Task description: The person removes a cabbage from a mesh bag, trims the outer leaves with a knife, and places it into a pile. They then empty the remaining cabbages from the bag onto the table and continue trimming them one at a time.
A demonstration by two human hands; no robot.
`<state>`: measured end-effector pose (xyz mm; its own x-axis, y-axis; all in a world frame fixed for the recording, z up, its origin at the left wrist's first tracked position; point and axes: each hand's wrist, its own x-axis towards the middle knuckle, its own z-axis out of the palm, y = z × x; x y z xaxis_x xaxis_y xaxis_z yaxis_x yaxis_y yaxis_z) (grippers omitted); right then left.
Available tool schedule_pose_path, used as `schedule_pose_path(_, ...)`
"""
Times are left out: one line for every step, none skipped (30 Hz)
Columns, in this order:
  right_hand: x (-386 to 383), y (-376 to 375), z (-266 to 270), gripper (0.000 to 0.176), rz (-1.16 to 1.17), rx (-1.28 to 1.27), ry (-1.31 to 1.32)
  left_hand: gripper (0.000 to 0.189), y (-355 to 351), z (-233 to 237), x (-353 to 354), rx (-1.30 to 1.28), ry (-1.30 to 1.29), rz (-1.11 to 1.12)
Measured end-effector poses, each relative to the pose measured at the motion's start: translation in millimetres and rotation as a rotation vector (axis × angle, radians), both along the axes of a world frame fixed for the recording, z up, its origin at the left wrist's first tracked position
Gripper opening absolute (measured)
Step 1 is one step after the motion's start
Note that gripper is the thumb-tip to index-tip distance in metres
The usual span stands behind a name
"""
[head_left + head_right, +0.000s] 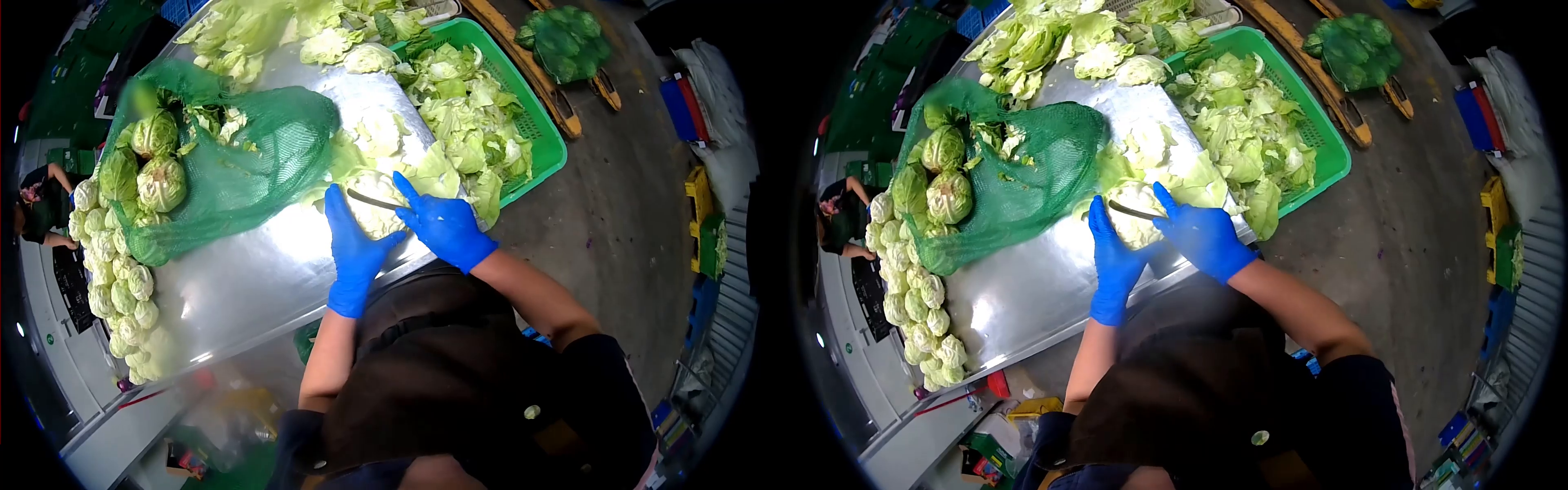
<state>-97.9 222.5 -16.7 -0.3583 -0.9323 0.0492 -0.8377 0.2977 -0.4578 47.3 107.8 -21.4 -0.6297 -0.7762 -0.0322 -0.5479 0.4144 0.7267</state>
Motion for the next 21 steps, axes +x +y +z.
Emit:
schedule_pose_path(-1.0,-6.0,-3.4,0.057,0.004,0.007,-0.004,0.127,0.7,1.8,-0.8,0.012,-0.004,-0.002)
schedule_pose_path(-2.3,-12.1,-5.9,0.056,0.009,0.013,-0.010,0.126,0.6,3.3,-1.1,0.022,-0.009,-0.002)
schedule_pose_path(-3.0,-16.0,-6.4,0.055,0.007,-0.065,-0.036,0.125,-1.5,4.2,-0.9,0.021,-0.006,0.002)
schedule_pose_path(-1.7,-14.8,-7.0,0.055,0.008,-0.052,-0.011,0.125,-3.5,3.0,0.4,0.041,-0.006,-0.006)
schedule_pose_path(-0.4,-14.3,-7.5,0.055,0.009,-0.040,0.016,0.125,-6.1,1.0,1.3,0.059,-0.004,-0.014)
schedule_pose_path(0.6,-13.7,-8.1,0.054,0.010,-0.028,0.044,0.125,-8.2,-0.1,1.0,0.078,0.000,-0.022)
schedule_pose_path(2.3,-11.3,-10.4,0.053,0.005,-0.106,0.079,0.125,-9.4,0.5,-0.5,0.066,-0.008,-0.023)
schedule_pose_path(0.3,-14.0,-12.1,0.053,0.004,-0.121,0.062,0.125,-9.4,1.2,-0.7,0.055,-0.017,-0.022)
schedule_pose_path(-1.6,-18.4,-14.4,0.054,0.004,-0.134,0.043,0.124,-8.7,0.8,-0.3,0.046,-0.029,-0.020)
schedule_pose_path(-5.7,-24.2,-16.5,0.054,0.005,-0.147,0.028,0.123,-10.3,-1.9,-2.0,0.047,-0.017,0.007)
schedule_pose_path(-9.4,-32.8,-18.6,0.050,0.016,-0.184,0.063,0.122,-11.3,-5.7,-2.5,0.054,-0.008,0.039)
schedule_pose_path(-9.1,-38.4,-19.6,0.044,-0.005,-0.256,0.023,0.121,-10.3,-9.6,1.4,0.063,-0.010,0.075)
schedule_pose_path(-9.3,-43.2,-21.9,0.041,0.001,-0.271,-0.023,0.119,-10.5,-18.2,4.0,0.091,0.058,0.092)
schedule_pose_path(-13.0,-46.8,-23.0,0.039,0.007,-0.287,-0.064,0.119,-8.5,-9.1,1.2,0.077,0.033,0.082)
schedule_pose_path(-20.8,-46.8,-16.7,0.036,0.072,-0.252,0.045,0.119,-6.7,-3.4,-0.1,0.108,0.030,0.098)
schedule_pose_path(-32.3,-48.4,-16.7,0.032,0.150,-0.224,0.065,0.119,-2.1,1.5,0.9,0.142,0.024,0.111)
schedule_pose_path(-47.8,-53.2,-17.6,0.033,0.188,-0.194,0.104,0.120,3.2,6.9,1.2,0.100,0.033,0.058)
schedule_pose_path(-65.1,-59.0,-17.5,0.036,0.230,-0.172,0.153,0.121,16.3,-0.1,5.8,-0.102,0.056,-0.032)
schedule_pose_path(-79.0,-61.9,-17.0,0.042,0.182,0.005,0.113,0.121,25.4,-7.5,10.7,-0.158,0.014,-0.050)
schedule_pose_path(-83.9,-61.1,-15.0,0.040,0.148,0.110,0.028,0.121,27.0,-13.1,12.0,-0.222,-0.019,-0.068)
schedule_pose_path(-81.8,-59.7,-13.2,0.036,0.103,0.014,0.052,0.122,25.1,-12.2,11.1,-0.141,0.107,-0.007)
